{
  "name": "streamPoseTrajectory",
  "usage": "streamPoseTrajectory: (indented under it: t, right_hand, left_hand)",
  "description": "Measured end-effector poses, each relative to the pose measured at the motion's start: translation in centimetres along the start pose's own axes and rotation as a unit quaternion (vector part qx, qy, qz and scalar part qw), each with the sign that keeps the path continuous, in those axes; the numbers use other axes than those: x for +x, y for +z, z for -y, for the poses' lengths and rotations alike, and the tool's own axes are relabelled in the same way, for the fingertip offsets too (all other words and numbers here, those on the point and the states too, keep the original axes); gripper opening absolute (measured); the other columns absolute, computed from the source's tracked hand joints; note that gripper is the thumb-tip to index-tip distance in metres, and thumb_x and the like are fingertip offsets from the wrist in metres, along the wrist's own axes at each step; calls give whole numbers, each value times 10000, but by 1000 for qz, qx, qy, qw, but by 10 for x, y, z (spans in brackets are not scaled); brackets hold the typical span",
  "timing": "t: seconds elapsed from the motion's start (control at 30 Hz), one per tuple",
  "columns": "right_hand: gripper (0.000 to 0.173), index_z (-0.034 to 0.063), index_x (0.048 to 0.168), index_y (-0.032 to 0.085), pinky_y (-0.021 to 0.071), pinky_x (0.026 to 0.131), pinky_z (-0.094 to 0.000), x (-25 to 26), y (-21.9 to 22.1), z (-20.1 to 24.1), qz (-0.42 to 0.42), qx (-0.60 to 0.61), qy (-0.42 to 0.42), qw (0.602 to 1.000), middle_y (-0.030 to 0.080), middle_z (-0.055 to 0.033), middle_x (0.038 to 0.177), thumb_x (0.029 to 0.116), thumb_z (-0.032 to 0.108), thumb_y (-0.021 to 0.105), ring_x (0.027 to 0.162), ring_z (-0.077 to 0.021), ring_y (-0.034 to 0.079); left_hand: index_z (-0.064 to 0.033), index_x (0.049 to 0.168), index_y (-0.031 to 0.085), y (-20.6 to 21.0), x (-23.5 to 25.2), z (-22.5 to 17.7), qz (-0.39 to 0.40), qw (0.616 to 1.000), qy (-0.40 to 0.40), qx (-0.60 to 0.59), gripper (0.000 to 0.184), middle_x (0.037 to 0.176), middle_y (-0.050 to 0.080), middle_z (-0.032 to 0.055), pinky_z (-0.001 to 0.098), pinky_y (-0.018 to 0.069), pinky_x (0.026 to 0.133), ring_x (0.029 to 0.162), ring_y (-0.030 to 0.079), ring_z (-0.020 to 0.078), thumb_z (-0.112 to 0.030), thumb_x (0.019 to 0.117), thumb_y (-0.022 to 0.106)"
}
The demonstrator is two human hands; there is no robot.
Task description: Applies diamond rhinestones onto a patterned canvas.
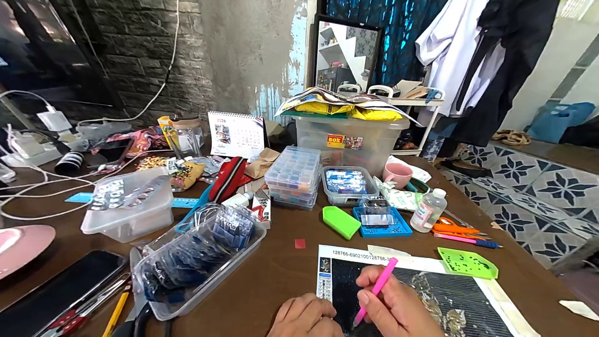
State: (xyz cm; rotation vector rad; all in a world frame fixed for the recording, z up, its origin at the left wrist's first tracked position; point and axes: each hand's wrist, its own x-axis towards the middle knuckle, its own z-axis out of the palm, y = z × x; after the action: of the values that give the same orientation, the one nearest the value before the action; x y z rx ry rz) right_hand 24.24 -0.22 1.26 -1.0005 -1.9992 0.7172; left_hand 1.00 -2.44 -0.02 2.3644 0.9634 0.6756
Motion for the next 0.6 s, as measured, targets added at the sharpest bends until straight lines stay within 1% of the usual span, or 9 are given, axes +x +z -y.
streamPoseTrajectory:
  t: [0.27,0.37,0.5,0.6]
  right_hand:
    - [213,-65,1144,570,523,590,-264,0,1,0,-2,-10,-12,1000,619,-104,746,1061,118,501,616,-115,604]
    - [216,-63,1147,573,511,569,-264,-1,1,0,-1,-26,-27,999,614,-110,729,1061,125,508,596,-124,593]
    - [196,-48,1117,576,493,543,-254,-3,3,2,-4,-74,-86,994,599,-123,709,1065,128,508,571,-144,571]
    - [164,-36,1088,581,506,578,-253,-5,4,1,-8,-103,-134,986,604,-136,730,1053,108,512,597,-166,576]
  left_hand:
    - [-26,1113,722,1,0,1,-3,1000,5,-2,468,1285,659,204,618,398,1054,1275,564,406,-383,815,774]
    - [-26,1117,722,1,-1,1,-4,1000,5,-1,472,1285,658,205,619,399,1054,1272,567,408,-384,814,778]
    - [-28,1118,720,0,-1,0,-1,1000,1,-1,474,1285,658,204,625,391,1062,1281,560,410,-387,815,777]
    - [-26,1114,721,1,-1,1,-6,1000,7,-1,475,1270,662,208,627,396,1052,1273,563,413,-389,812,776]
